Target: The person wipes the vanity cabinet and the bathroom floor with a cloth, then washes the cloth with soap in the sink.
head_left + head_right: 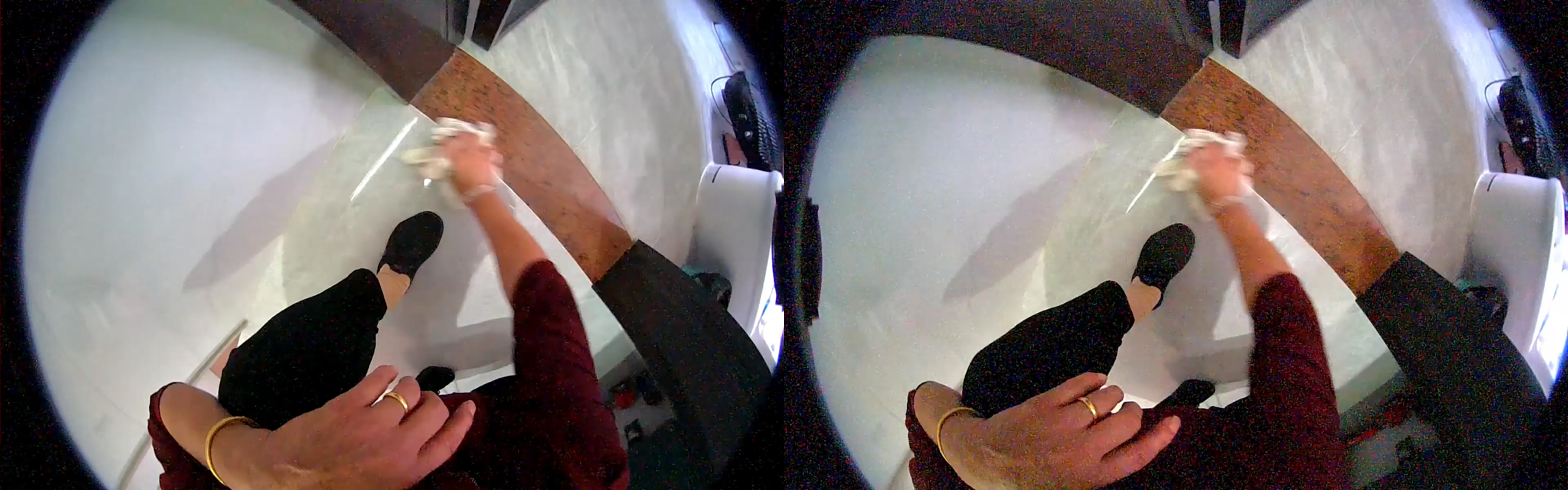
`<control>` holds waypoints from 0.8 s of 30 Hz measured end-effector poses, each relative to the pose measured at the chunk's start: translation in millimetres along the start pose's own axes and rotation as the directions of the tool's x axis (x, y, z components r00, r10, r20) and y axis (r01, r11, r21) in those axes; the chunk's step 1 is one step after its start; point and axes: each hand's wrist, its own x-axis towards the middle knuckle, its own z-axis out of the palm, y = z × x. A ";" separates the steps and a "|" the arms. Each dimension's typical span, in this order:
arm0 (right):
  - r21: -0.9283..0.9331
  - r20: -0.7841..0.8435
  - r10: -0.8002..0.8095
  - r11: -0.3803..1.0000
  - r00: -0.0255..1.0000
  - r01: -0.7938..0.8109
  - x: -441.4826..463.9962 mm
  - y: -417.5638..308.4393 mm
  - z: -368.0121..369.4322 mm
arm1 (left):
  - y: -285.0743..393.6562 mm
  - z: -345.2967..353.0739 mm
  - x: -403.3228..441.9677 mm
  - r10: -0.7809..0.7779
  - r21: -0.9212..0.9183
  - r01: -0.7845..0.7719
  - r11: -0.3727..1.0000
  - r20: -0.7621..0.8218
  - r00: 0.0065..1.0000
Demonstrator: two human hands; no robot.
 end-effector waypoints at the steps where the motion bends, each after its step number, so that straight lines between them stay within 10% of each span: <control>1: -0.038 0.048 0.132 0.991 0.990 -0.130 -19.2 57.6 -10.2 | -3.1 2.3 -2.4 0.023 -0.004 -0.023 1.000 -0.050 0.998; 4: -0.404 0.003 0.362 0.853 0.932 -0.330 -82.9 240.4 -28.8 | -5.5 3.7 -6.8 0.043 -0.021 -0.044 0.999 -0.048 0.998; 7: -0.312 0.094 0.886 0.459 0.454 -0.832 -103.5 293.8 -132.5 | 12.0 11.4 -10.9 0.025 -0.062 -0.023 0.998 0.029 0.999; 9: -0.132 0.033 0.775 0.629 0.631 -0.766 -96.2 280.4 -135.7 | 13.5 12.6 -6.0 0.034 -0.061 -0.031 0.998 0.054 0.998; 11: 0.006 -0.216 0.307 0.950 0.927 -0.313 -79.3 246.2 -85.5 | 13.5 15.8 0.9 0.047 -0.044 -0.045 0.998 0.034 0.998; 12: 0.192 -0.004 0.416 0.893 0.909 -0.407 -51.1 159.4 -113.5 | 12.0 15.2 4.7 0.053 -0.033 -0.052 0.998 0.029 0.998; 14: -0.061 0.023 0.316 0.947 0.948 -0.314 -13.3 43.4 -84.3 | 10.5 15.9 10.6 0.067 -0.013 -0.067 0.998 0.018 0.998; 15: -0.148 -0.251 -0.002 0.988 0.968 -0.036 -2.7 -8.5 -60.1 | 11.1 14.3 14.3 0.074 -0.016 -0.074 0.997 0.049 0.996; 17: 0.142 0.008 -0.162 0.977 0.987 0.159 21.7 -78.1 -41.0 | 11.3 9.6 25.9 0.082 -0.017 -0.081 0.997 0.116 0.990; 19: 0.150 -0.129 -0.264 0.948 0.956 0.282 -17.8 -93.3 -28.1 | 45.4 11.7 27.9 0.063 -0.041 -0.058 0.997 0.130 0.989; 22: 0.323 -0.245 0.083 0.946 0.966 0.000 -47.3 -37.3 2.7 | 39.7 9.2 25.1 0.042 -0.098 -0.029 0.995 0.130 0.991; 24: 0.004 -0.443 0.082 0.996 0.893 -0.090 -95.6 60.7 -2.9 | 39.4 8.6 26.6 0.032 -0.045 -0.026 0.999 0.159 0.987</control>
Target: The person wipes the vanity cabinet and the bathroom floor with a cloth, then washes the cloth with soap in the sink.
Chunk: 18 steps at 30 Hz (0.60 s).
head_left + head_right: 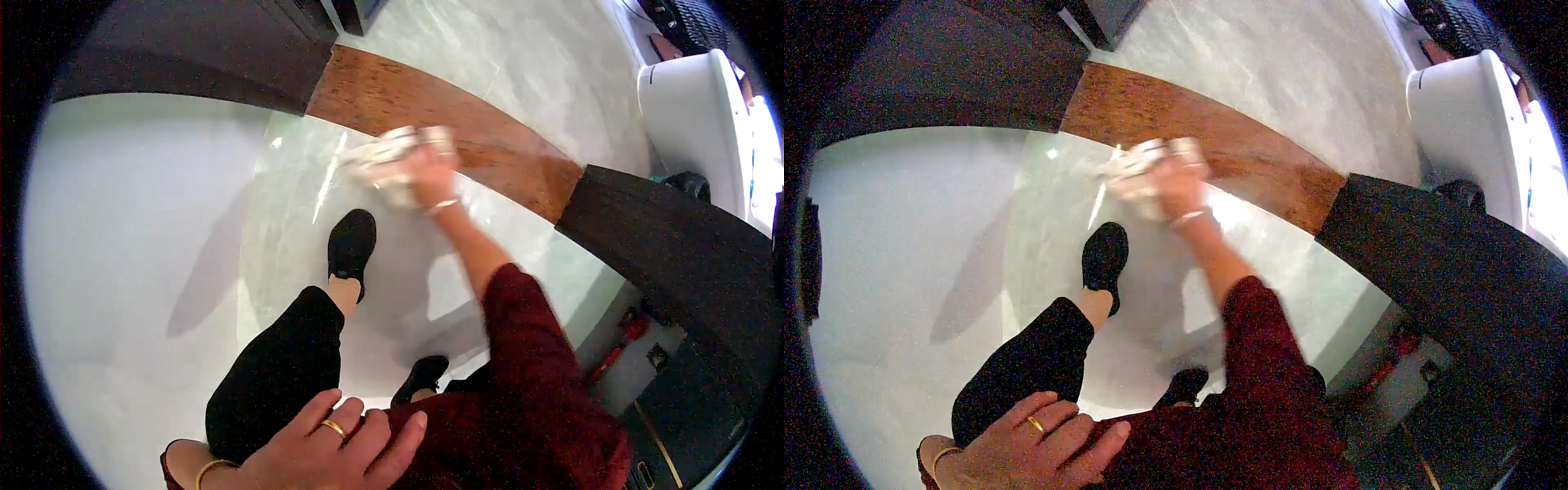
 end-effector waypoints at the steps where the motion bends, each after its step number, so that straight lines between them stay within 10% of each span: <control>1: -0.115 0.101 0.231 0.969 0.968 -0.219 -15.1 57.0 -7.3 | 1.4 -1.4 -0.7 -0.009 0.025 0.008 1.000 0.018 1.000; 4: -0.629 0.311 0.657 0.684 0.687 -0.369 -26.1 232.6 -77.4 | 12.1 6.8 2.4 0.017 0.061 -0.018 0.998 0.012 1.000; 6: -0.541 0.120 0.845 0.496 0.521 -0.679 -8.2 273.7 -132.8 | 15.7 9.0 7.5 0.039 0.064 -0.041 0.997 0.032 0.999; 9: -0.310 -0.095 0.584 0.753 0.807 -0.581 13.8 261.5 -153.8 | 23.0 -3.0 4.6 0.054 0.073 -0.060 0.996 0.075 0.996; 11: -0.372 0.036 0.551 0.782 0.834 -0.500 12.3 178.2 -156.3 | 26.2 -7.3 11.2 0.071 0.110 -0.080 0.991 0.081 0.994; 12: -0.315 0.029 0.273 0.915 0.962 -0.250 -0.2 138.0 -160.4 | 28.1 -9.3 16.0 0.078 0.096 -0.087 0.992 0.099 0.992; 13: -0.137 -0.061 0.291 0.945 0.955 -0.296 -29.3 109.4 -121.9 | 31.0 -10.2 20.1 0.088 0.080 -0.098 0.992 0.119 0.989; 16: -0.038 0.360 0.117 0.993 0.925 -0.111 -109.7 0.0 -93.7 | 37.3 -9.5 29.1 0.104 0.079 -0.118 0.990 0.161 0.981; 18: 0.130 0.247 0.031 0.989 0.969 -0.065 -150.6 -26.2 -90.1 | 35.1 -1.6 32.3 0.121 0.092 -0.137 0.986 0.162 0.979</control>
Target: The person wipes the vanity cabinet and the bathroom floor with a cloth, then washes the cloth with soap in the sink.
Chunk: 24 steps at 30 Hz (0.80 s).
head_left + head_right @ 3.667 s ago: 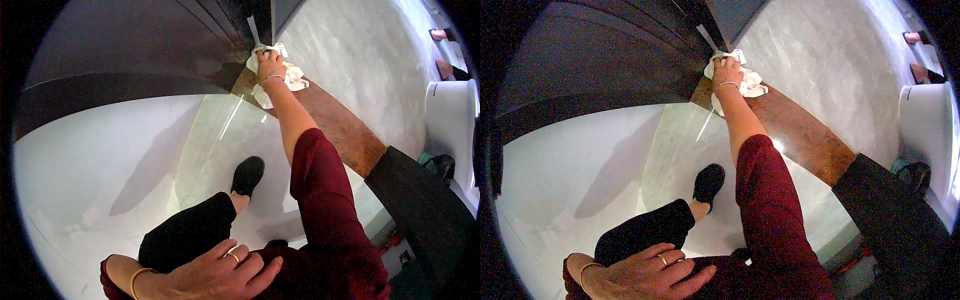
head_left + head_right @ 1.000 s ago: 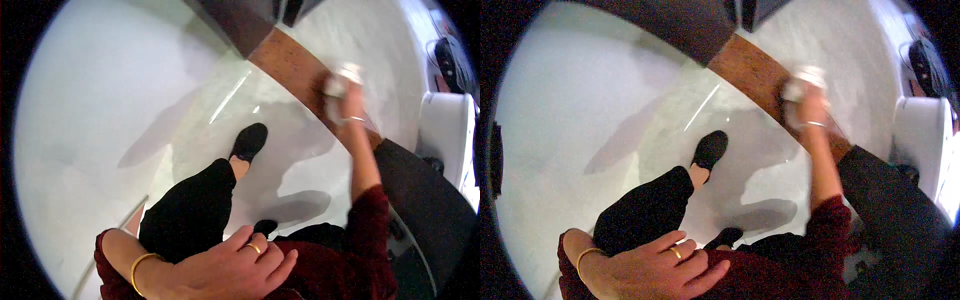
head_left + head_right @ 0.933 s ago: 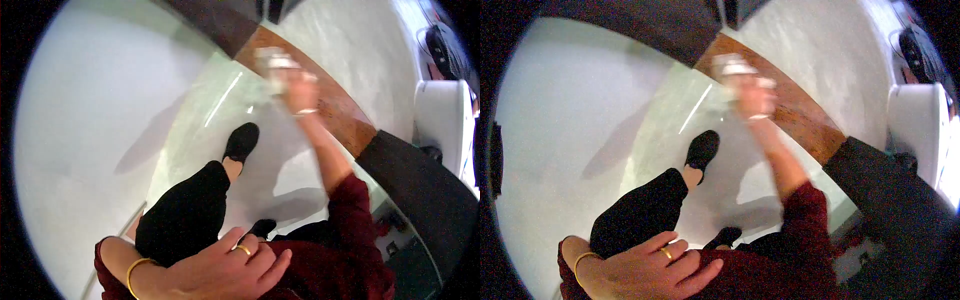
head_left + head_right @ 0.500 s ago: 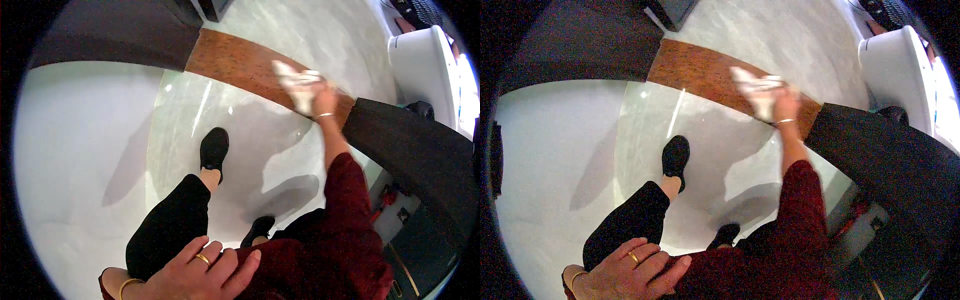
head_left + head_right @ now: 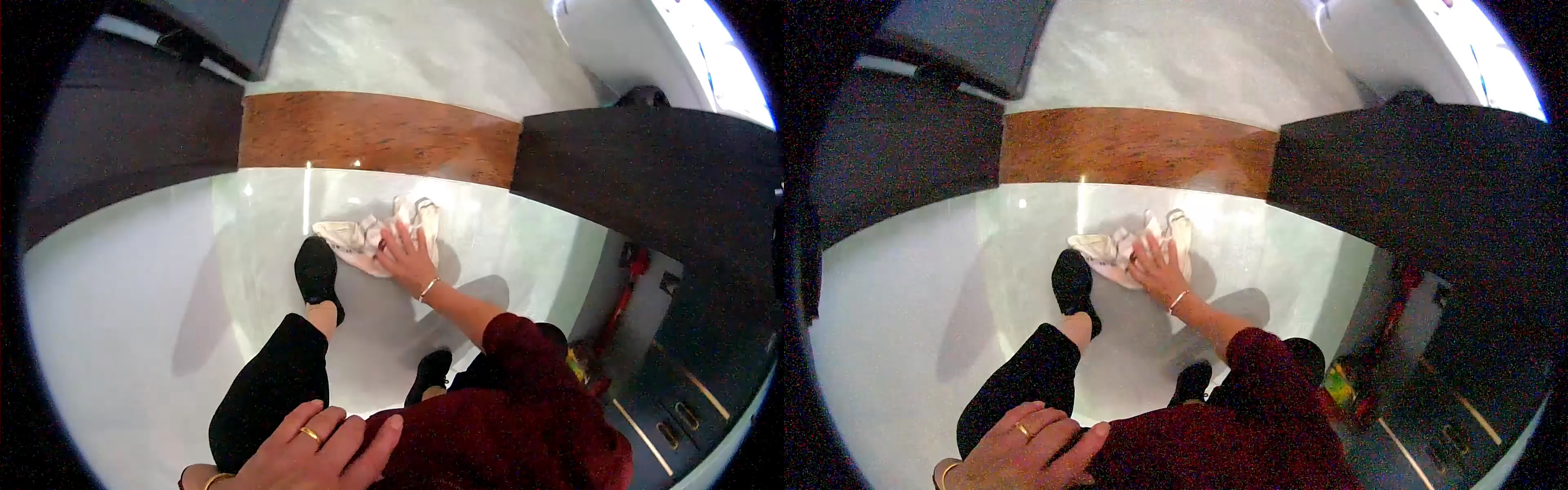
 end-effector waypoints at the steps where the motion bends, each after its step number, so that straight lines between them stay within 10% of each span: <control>1: 0.016 0.013 -0.013 1.000 1.000 0.013 -3.1 9.2 0.6 | -0.9 1.8 1.6 0.010 0.010 -0.010 1.000 -0.003 1.000; 4: -0.018 0.277 -0.072 0.997 0.958 0.080 5.6 66.5 9.3 | -0.4 7.2 5.2 0.030 0.029 -0.030 0.999 0.002 1.000; 7: -0.406 -0.107 0.326 0.848 0.939 -0.341 31.8 228.8 23.9 | 2.0 13.0 7.7 0.060 0.049 -0.061 0.997 0.015 0.998; 8: -0.539 0.118 0.573 0.723 0.811 -0.432 68.9 239.1 -59.5 | 4.8 18.6 8.3 0.076 0.057 -0.077 0.995 0.020 0.997; 10: -0.065 -0.075 0.840 0.533 0.537 -0.844 101.7 269.7 -124.6 | 10.3 20.7 8.4 0.089 0.076 -0.089 0.993 0.003 0.996; 13: -0.009 -0.427 0.471 0.851 0.772 -0.524 126.3 228.6 -148.6 | 18.4 10.4 18.2 0.074 0.079 -0.073 0.994 -0.015 0.997; 16: -0.119 -0.400 0.201 0.956 0.894 -0.268 67.5 129.0 -90.1 | 11.0 23.5 24.7 0.075 0.057 -0.072 0.996 -0.038 0.996; 18: 0.250 -0.129 0.222 0.950 0.966 -0.185 1.7 68.1 -28.7 | 10.8 20.9 29.2 0.061 0.022 -0.060 0.998 -0.046 0.997; 21: 0.118 0.275 -0.198 0.978 0.941 0.171 -89.9 19.2 -11.7 | 11.0 2.8 41.5 0.028 0.008 -0.028 1.000 -0.016 0.999; 24: 0.179 0.201 -0.292 0.949 0.935 0.258 -106.6 43.9 12.2 | 4.8 -5.5 58.8 -0.013 0.004 0.013 1.000 0.034 0.999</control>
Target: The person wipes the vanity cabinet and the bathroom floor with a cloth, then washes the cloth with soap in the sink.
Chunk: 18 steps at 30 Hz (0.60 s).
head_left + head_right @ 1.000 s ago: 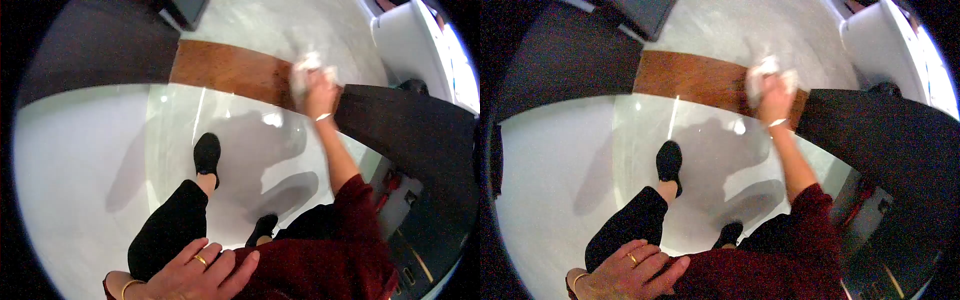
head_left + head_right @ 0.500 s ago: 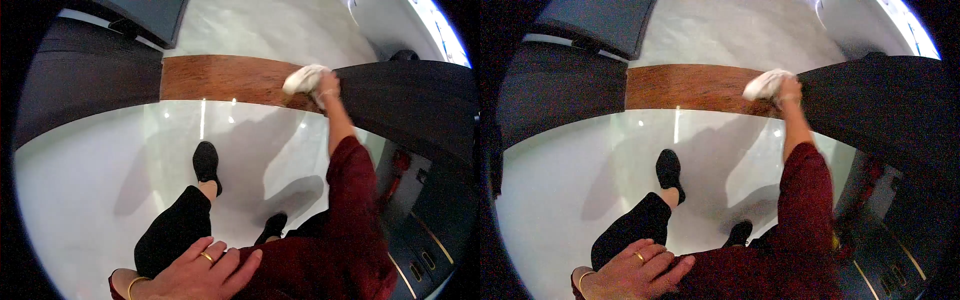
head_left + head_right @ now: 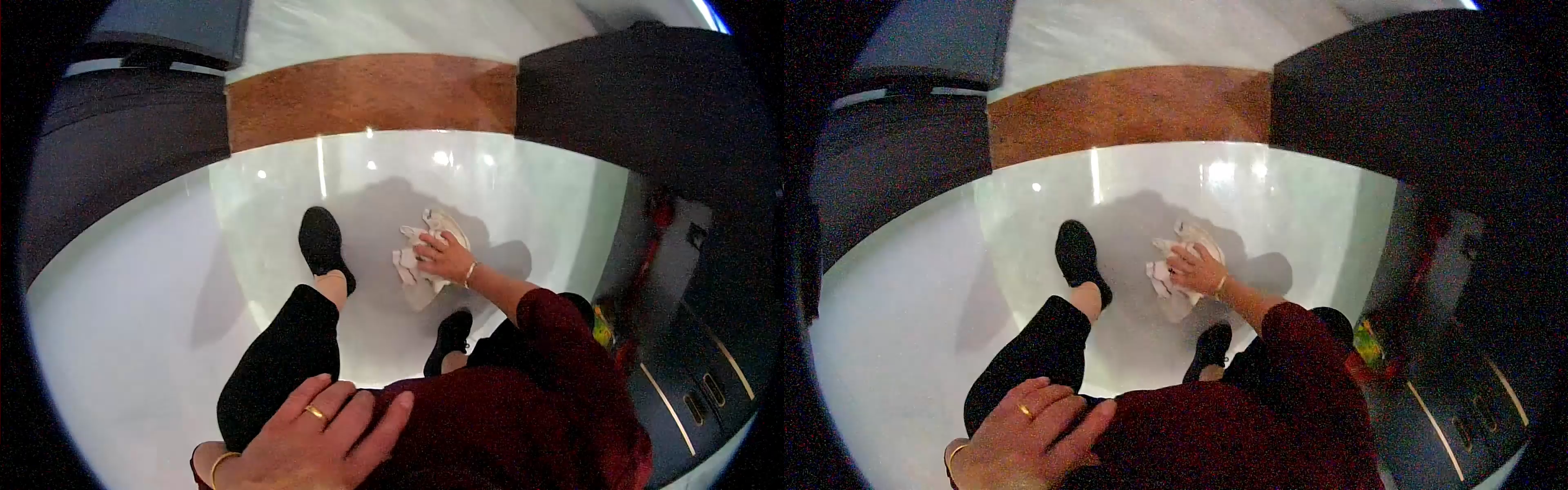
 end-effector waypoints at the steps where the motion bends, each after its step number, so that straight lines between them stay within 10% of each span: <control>1: 0.008 0.008 -0.021 1.000 1.000 0.021 -3.9 7.0 -0.8 | -3.5 -1.5 2.8 0.006 0.007 -0.006 1.000 0.001 1.000; 15: 0.028 0.044 0.041 0.999 0.998 -0.042 9.6 22.6 -1.6 | -46.0 15.8 39.7 -0.024 0.032 0.011 0.999 0.438 0.899; 18: 0.012 0.111 0.294 0.955 0.950 -0.297 27.7 46.6 -12.4 | -44.6 35.9 35.1 -0.043 -0.071 0.092 0.993 0.511 0.858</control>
